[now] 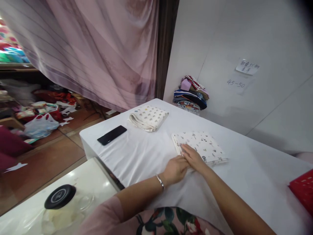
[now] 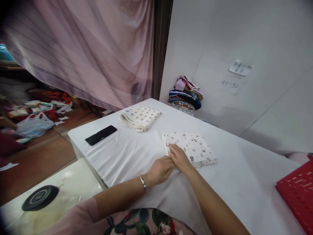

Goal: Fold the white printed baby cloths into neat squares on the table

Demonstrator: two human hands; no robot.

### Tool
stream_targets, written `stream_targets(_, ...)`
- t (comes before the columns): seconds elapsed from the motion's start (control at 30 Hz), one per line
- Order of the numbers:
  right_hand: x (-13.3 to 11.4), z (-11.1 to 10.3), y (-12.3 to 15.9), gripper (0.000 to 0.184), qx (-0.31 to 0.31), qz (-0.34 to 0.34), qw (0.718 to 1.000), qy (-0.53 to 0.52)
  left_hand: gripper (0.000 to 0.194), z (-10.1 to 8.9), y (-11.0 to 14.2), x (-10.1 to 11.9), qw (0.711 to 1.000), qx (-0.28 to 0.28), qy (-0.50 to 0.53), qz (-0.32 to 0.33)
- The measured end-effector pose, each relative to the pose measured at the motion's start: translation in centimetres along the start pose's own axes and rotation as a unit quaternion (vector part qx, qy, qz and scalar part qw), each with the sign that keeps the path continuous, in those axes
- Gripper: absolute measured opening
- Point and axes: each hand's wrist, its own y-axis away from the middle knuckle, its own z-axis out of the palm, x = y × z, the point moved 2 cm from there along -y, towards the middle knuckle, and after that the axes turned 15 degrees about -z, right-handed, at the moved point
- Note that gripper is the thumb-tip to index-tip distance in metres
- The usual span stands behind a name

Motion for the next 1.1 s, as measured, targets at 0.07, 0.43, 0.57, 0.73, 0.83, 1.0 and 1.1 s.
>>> stream_targets(0.07,-0.2,1.0,0.1,0.049,-0.033,0.009,0.999,0.013,0.023,-1.1,-1.0,-2.5,0.992,0.023,0.011,-0.12)
stream_targets(0.43,-0.1,1.8,0.9,0.054,-0.09,0.018,0.994,0.065,0.041,-3.1,-9.5,-11.2,0.931,0.058,0.049,-0.358)
stream_targets(0.57,-0.2,1.7,1.0,0.054,-0.092,0.019,0.993,0.069,0.039,-2.5,-10.7,-11.8,0.94,0.03,0.064,-0.333)
stream_targets(0.73,-0.5,1.8,1.1,0.053,-0.084,0.013,0.993,0.078,0.044,-2.3,-11.6,-12.6,0.948,0.013,0.081,-0.309)
stream_targets(0.83,-0.4,1.9,1.1,0.052,-0.085,0.009,0.993,0.083,0.037,-2.1,-12.1,-13.0,0.948,0.008,0.096,-0.303)
stream_targets(1.0,-0.3,1.9,1.1,0.05,-0.094,0.011,0.992,0.085,0.029,-1.9,-12.6,-14.1,0.941,0.008,0.122,-0.315)
stream_targets(1.1,-0.4,1.8,1.0,0.051,-0.111,0.021,0.989,0.09,0.028,-1.7,-12.6,-14.6,0.937,0.002,0.138,-0.321)
